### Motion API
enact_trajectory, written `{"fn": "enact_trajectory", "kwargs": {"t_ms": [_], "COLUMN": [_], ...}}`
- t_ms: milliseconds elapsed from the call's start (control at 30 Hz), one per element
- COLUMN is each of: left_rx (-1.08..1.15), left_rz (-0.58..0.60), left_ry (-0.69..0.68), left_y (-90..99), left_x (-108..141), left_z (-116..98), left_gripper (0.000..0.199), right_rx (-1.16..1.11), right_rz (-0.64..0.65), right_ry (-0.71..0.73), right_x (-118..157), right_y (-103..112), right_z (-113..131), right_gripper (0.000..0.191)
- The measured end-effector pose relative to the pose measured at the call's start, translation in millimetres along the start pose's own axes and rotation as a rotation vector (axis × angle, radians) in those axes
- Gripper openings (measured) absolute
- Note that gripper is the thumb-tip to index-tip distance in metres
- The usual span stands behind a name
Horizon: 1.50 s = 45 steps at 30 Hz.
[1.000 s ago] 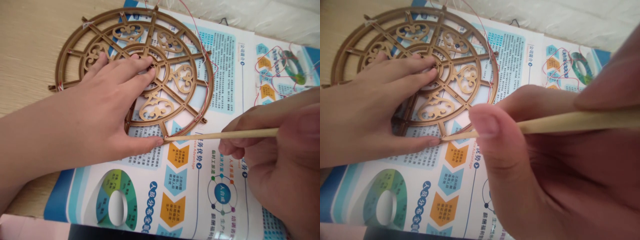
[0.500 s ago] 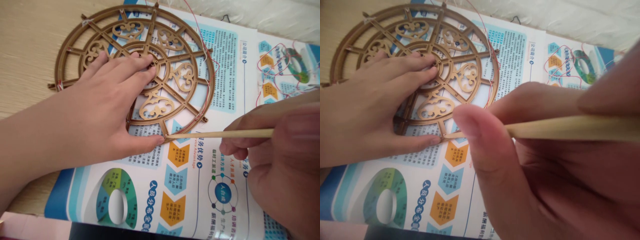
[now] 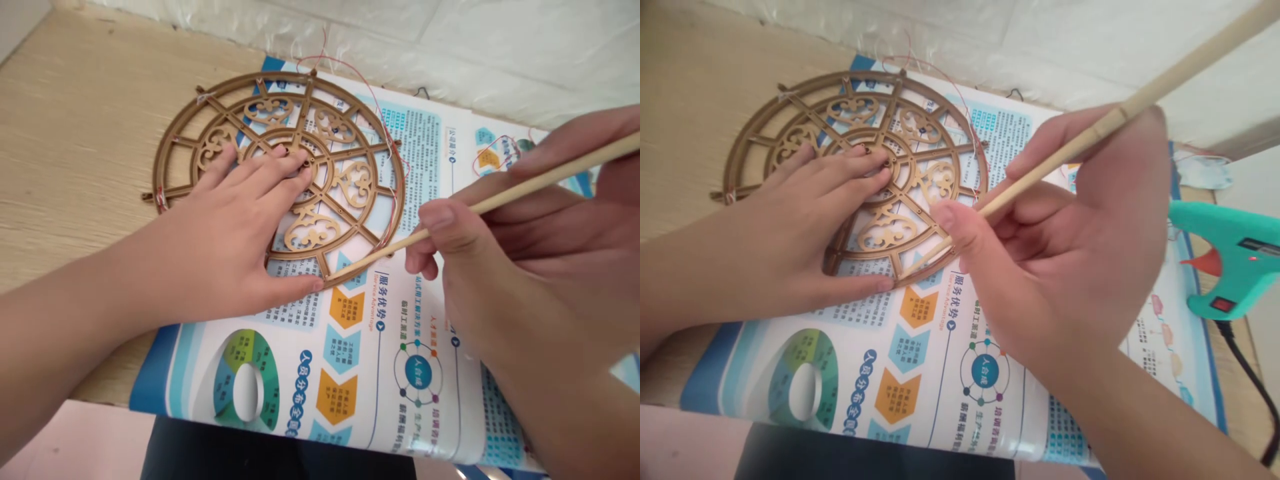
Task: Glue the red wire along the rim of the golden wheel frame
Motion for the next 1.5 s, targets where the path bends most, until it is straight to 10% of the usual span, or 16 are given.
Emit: {"fn": "enact_trajectory", "kwargs": {"t_ms": [67, 167, 467, 1500], "left_rx": [-0.028, -0.021, 0.011, 0.012], "left_rz": [0.002, -0.009, -0.009, -0.023], "left_ry": [-0.003, -0.006, 0.007, -0.014], "left_y": [-0.7, 0.1, -0.5, 0.9], "left_x": [0, 1, 0, 1], "left_z": [0, 0, 2, -1], "left_gripper": [0.106, 0.108, 0.112, 0.107], "right_rx": [0.055, -0.037, -0.2, -0.412], "right_rz": [-0.08, 0.13, 0.333, 0.305], "right_ry": [0.095, 0.166, -0.005, -0.273], "right_x": [-1, 0, 5, -8], "right_y": [8, -8, -33, -42], "right_z": [8, 10, -15, -46], "right_gripper": [0.049, 0.038, 0.026, 0.027]}}
Point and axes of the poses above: each hand's wrist, its own x-axis away from the middle knuckle, its own y-axis out of the back of the hand, z = x × y, the point moved 9 cm from there along -x, towards the middle knuckle, and after that the axes turned 4 degrees about y, right-handed, at the moved point
